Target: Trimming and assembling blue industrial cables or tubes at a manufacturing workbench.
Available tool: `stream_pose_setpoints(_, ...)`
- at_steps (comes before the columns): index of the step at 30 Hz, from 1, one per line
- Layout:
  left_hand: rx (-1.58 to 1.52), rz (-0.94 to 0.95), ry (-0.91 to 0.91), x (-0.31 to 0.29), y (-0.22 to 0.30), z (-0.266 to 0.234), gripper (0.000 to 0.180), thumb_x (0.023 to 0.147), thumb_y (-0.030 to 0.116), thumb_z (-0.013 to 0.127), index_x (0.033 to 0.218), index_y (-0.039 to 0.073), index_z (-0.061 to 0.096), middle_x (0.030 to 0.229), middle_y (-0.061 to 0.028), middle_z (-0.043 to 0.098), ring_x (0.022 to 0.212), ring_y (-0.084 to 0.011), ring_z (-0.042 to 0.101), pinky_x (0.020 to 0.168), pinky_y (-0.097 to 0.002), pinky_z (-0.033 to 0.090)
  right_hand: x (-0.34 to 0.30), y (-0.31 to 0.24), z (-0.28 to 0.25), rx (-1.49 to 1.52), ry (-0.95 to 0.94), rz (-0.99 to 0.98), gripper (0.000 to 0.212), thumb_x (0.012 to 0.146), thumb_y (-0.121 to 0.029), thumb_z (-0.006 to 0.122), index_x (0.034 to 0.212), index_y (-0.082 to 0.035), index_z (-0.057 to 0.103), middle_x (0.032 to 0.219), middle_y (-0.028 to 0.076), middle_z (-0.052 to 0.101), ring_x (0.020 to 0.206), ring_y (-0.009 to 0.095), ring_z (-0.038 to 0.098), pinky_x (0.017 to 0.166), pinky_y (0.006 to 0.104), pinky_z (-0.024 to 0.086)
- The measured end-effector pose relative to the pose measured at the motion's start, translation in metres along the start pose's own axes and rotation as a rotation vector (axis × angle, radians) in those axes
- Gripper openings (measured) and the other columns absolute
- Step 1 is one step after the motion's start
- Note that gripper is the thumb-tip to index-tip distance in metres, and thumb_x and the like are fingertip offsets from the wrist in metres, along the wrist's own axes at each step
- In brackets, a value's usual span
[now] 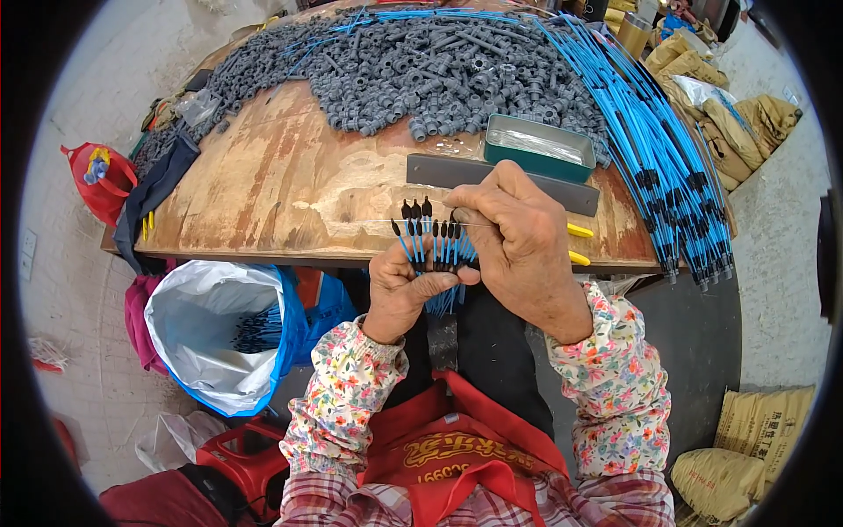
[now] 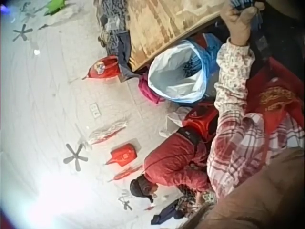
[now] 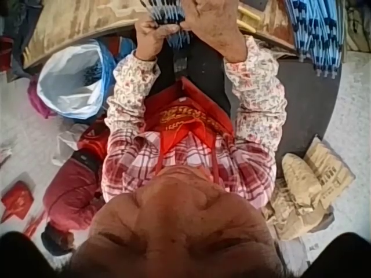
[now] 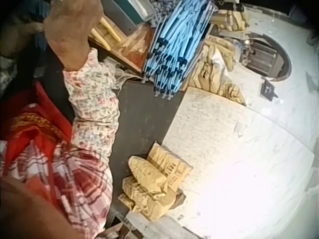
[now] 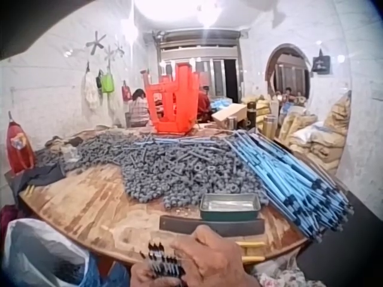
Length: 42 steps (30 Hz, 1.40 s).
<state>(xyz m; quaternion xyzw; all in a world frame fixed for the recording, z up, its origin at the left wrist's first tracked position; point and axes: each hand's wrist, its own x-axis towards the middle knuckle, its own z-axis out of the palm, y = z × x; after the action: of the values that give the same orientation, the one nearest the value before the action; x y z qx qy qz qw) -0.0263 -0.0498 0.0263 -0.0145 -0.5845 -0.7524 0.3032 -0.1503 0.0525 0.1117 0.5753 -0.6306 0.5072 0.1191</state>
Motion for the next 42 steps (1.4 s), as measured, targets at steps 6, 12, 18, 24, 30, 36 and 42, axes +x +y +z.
stream_pose_setpoints(6, 0.0, 0.01, 0.005, 0.002, 0.001, 0.001, 0.033, 0.082, -0.005, 0.062, 0.114, -0.006, 0.054, 0.099, -0.0154, 0.067, 0.089, -0.0227, 0.068, 0.079, -0.0302, 0.055, 0.002, 0.001, -0.001, 0.002, -0.015, 0.001, 0.014, 0.077, 0.006, 0.061, 0.089, 0.003, 0.064, 0.071, 0.01, 0.052, 0.06, 0.02, 0.053, 0.052, 0.0289, 0.04)
stream_pose_setpoints(12, -0.004, -0.018, -0.015, 0.002, 0.004, 0.0, 0.032, 0.082, -0.006, 0.062, 0.113, -0.006, 0.055, 0.098, -0.0155, 0.067, 0.09, -0.0227, 0.067, 0.08, -0.0304, 0.054, 0.004, 0.002, -0.001, -0.002, -0.043, 0.001, 0.012, 0.077, 0.005, 0.061, 0.089, 0.003, 0.065, 0.072, 0.01, 0.054, 0.06, 0.021, 0.055, 0.052, 0.0299, 0.041)
stream_pose_setpoints(18, -0.039, -0.045, -0.027, 0.003, 0.002, -0.004, 0.029, 0.081, -0.007, 0.062, 0.11, -0.005, 0.057, 0.096, -0.0148, 0.067, 0.089, -0.0225, 0.068, 0.079, -0.0308, 0.054, 0.012, 0.001, 0.001, -0.02, -0.095, -0.006, 0.019, 0.076, 0.004, 0.061, 0.093, 0.0, 0.065, 0.073, 0.01, 0.054, 0.061, 0.024, 0.057, 0.053, 0.0318, 0.042)
stream_pose_setpoints(24, -0.018, -0.031, -0.045, 0.002, 0.002, -0.008, 0.024, 0.081, -0.007, 0.062, 0.105, -0.005, 0.06, 0.094, -0.0142, 0.068, 0.088, -0.0229, 0.068, 0.079, -0.0315, 0.054, 0.023, 0.002, 0.001, -0.085, -0.218, -0.151, 0.027, 0.074, 0.002, 0.059, 0.099, -0.005, 0.065, 0.074, 0.011, 0.053, 0.064, 0.027, 0.058, 0.053, 0.0337, 0.043)
stream_pose_setpoints(30, -0.094, -0.07, -0.035, 0.002, 0.005, -0.01, 0.022, 0.081, -0.007, 0.062, 0.103, -0.005, 0.061, 0.091, -0.0138, 0.068, 0.087, -0.0236, 0.068, 0.08, -0.0322, 0.054, 0.026, 0.003, 0.002, -0.069, -0.263, -0.099, 0.026, 0.075, 0.003, 0.058, 0.098, -0.006, 0.065, 0.074, 0.011, 0.053, 0.064, 0.028, 0.058, 0.054, 0.0346, 0.043)
stream_pose_setpoints(36, -0.062, -0.092, -0.048, 0.003, 0.005, -0.011, 0.022, 0.081, -0.007, 0.062, 0.103, -0.006, 0.06, 0.09, -0.0133, 0.068, 0.087, -0.0239, 0.068, 0.08, -0.0326, 0.054, 0.031, 0.012, 0.012, -0.008, -0.238, -0.168, 0.026, 0.075, 0.003, 0.058, 0.098, -0.006, 0.065, 0.073, 0.011, 0.052, 0.062, 0.029, 0.056, 0.053, 0.0354, 0.042)
stream_pose_setpoints(42, -0.041, -0.073, -0.081, 0.004, 0.005, -0.011, 0.025, 0.081, -0.007, 0.062, 0.106, -0.006, 0.06, 0.09, -0.0125, 0.067, 0.086, -0.0241, 0.068, 0.079, -0.0329, 0.055, 0.027, 0.009, 0.007, -0.033, -0.244, -0.155, 0.024, 0.075, 0.003, 0.058, 0.096, -0.006, 0.066, 0.072, 0.011, 0.052, 0.06, 0.029, 0.055, 0.052, 0.0357, 0.041)
